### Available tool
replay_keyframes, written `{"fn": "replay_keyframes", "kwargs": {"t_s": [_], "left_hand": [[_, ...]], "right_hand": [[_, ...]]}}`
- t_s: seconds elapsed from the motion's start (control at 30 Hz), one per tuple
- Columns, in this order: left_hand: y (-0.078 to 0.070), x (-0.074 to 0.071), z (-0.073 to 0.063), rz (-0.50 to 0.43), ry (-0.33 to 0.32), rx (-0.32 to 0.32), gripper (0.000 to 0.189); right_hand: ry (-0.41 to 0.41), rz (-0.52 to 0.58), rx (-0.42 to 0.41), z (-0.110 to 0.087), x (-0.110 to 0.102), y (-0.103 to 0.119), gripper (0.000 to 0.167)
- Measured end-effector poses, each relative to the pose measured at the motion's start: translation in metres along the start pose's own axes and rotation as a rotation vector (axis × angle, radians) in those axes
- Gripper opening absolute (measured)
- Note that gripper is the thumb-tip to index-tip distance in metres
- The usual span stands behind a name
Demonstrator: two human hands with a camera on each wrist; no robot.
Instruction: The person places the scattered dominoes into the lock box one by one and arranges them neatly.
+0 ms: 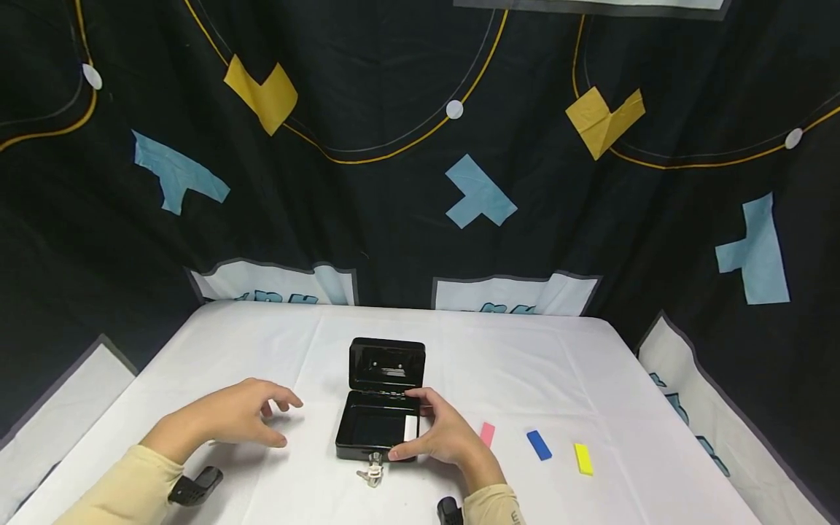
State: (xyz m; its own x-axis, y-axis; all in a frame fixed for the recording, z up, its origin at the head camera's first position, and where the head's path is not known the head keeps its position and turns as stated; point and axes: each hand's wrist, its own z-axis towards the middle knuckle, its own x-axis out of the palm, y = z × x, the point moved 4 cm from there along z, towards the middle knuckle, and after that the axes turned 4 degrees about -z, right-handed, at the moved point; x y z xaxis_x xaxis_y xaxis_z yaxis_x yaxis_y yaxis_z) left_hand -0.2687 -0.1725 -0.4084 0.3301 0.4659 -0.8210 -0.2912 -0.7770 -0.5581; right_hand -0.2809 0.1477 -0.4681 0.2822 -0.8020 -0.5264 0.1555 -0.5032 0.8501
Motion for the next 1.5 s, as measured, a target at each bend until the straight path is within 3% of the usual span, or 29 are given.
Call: {"fn": "replay_keyframes", "kwargs": {"t_s": [0.07,0.3,0.43,0.9,1.4,1.5], "left_hand": [[0.009,-0.005,-0.006,0.019,-0.006,-0.041,0.052],[0.034,-0.013,-0.019,0.057,-0.03,-0.057,0.056],[0.049,-0.018,-0.025,0.092,-0.062,-0.096,0.059],[0.091,-0.026,-0.038,0.142,-0.161,-0.179,0.064],[0.104,-0.023,-0.045,0.062,-0.178,-0.202,0.055],[0.102,-0.022,-0.045,0.068,-0.19,-0.18,0.054]], "right_hand": [[-0.001,-0.005,0.001,0.0,0.0,-0.001,0.095],[-0.005,-0.007,-0.001,0.001,-0.003,-0.003,0.096],[-0.008,-0.001,-0.017,0.0,-0.002,-0.001,0.096],[0.003,-0.004,-0.022,0.002,-0.004,-0.002,0.097],[0.0,0.009,-0.019,0.001,-0.001,-0.004,0.097],[0.0,0.003,-0.028,0.0,-0.001,-0.005,0.097]]}}
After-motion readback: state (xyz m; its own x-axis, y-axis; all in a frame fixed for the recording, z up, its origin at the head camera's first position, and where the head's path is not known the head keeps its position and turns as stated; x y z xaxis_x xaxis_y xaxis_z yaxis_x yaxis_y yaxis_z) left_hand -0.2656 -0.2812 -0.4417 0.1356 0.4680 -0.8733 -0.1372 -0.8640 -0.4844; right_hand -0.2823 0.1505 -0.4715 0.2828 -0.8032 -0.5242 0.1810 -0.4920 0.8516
